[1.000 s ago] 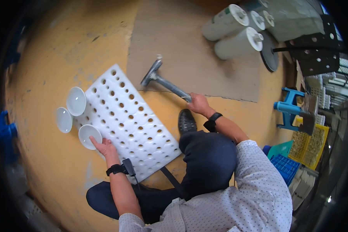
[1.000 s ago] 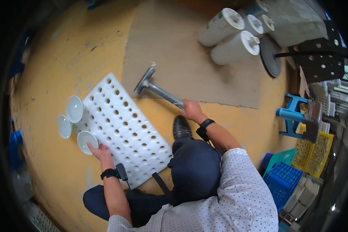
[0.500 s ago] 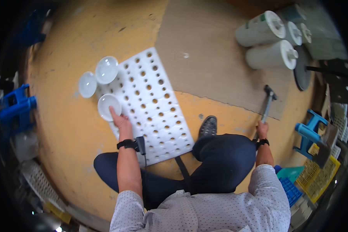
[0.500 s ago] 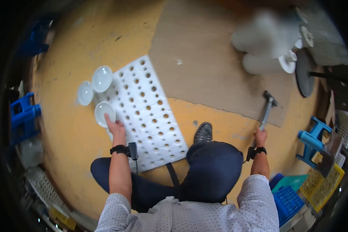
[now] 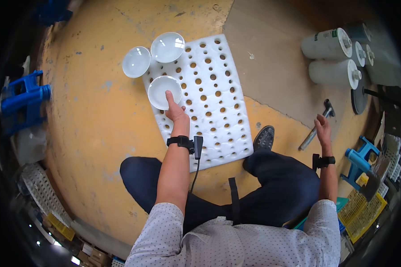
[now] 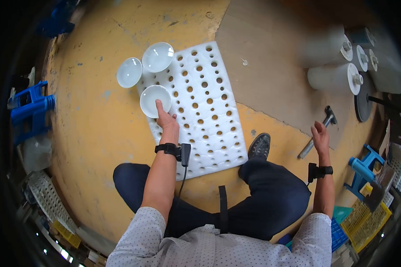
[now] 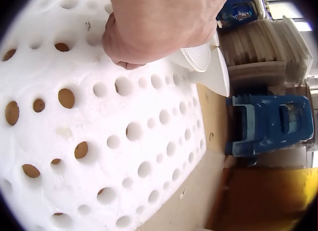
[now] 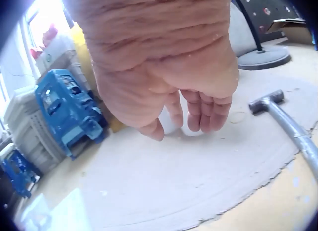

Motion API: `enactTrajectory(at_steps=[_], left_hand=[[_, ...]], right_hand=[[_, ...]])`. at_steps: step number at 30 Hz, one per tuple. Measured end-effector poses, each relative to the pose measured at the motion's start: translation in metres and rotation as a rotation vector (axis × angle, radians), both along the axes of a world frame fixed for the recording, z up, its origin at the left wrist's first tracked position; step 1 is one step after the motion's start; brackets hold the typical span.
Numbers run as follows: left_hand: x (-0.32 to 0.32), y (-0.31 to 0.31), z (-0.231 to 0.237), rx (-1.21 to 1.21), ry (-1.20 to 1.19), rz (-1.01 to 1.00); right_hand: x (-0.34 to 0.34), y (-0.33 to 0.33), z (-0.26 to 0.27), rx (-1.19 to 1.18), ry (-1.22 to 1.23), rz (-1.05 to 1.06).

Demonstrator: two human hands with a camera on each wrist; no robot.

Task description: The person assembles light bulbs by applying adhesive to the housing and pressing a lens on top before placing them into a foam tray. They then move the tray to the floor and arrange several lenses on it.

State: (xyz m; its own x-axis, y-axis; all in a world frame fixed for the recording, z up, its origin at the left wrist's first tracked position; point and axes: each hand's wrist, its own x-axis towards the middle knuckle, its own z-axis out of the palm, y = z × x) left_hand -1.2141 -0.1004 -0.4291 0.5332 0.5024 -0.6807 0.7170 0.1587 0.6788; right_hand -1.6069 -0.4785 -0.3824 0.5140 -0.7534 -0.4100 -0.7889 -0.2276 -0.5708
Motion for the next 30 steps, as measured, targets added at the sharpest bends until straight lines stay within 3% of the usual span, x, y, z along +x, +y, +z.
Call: enactTrajectory(at_steps=[4, 7, 10, 13, 18, 20, 21, 23, 24, 26, 30], left_hand=[[0.002, 0.009, 0.004, -0.171, 0.008, -0.043], [0.008, 0.016, 0.002, -0.215, 0.003, -0.073], [0.018, 0.024, 0.002, -0.191, 0.089, -0.161], [0.023, 0.032, 0.013, -0.109, 0.189, -0.289], [0.034, 0.039, 0.011, 0.105, 0.13, -0.39], [0.032, 0.049, 0.017, 0.302, 0.113, -0.537], [0.032, 0.052, 0.019, 0.32, 0.124, -0.567], [0.038, 0.055, 0.016, 0.223, 0.072, -0.627], [0.034, 0.063, 0.014, 0.127, 0.055, -0.676], [0.031, 0.068, 0.016, 0.124, 0.072, -0.687], [0.038, 0.066, 0.007, 0.127, 0.06, -0.689]], right_hand=[[0.046, 0.068, 0.1, 0.012, -0.041, 0.075], [0.062, 0.113, 0.173, 0.048, 0.067, 0.244], [0.071, 0.134, 0.208, 0.022, 0.093, 0.236], [0.089, 0.146, 0.191, 0.001, 0.018, 0.183], [0.108, 0.199, 0.073, -0.035, -0.089, -0.192], [0.096, 0.238, 0.011, -0.013, 0.112, -0.245], [0.089, 0.259, 0.004, 0.006, 0.104, -0.249], [0.088, 0.278, -0.001, 0.128, 0.338, -0.03], [0.086, 0.275, -0.001, 0.137, 0.34, -0.028], [0.093, 0.254, 0.019, 0.193, 0.308, 0.439], [0.089, 0.194, 0.066, -0.038, 0.251, 0.301]])
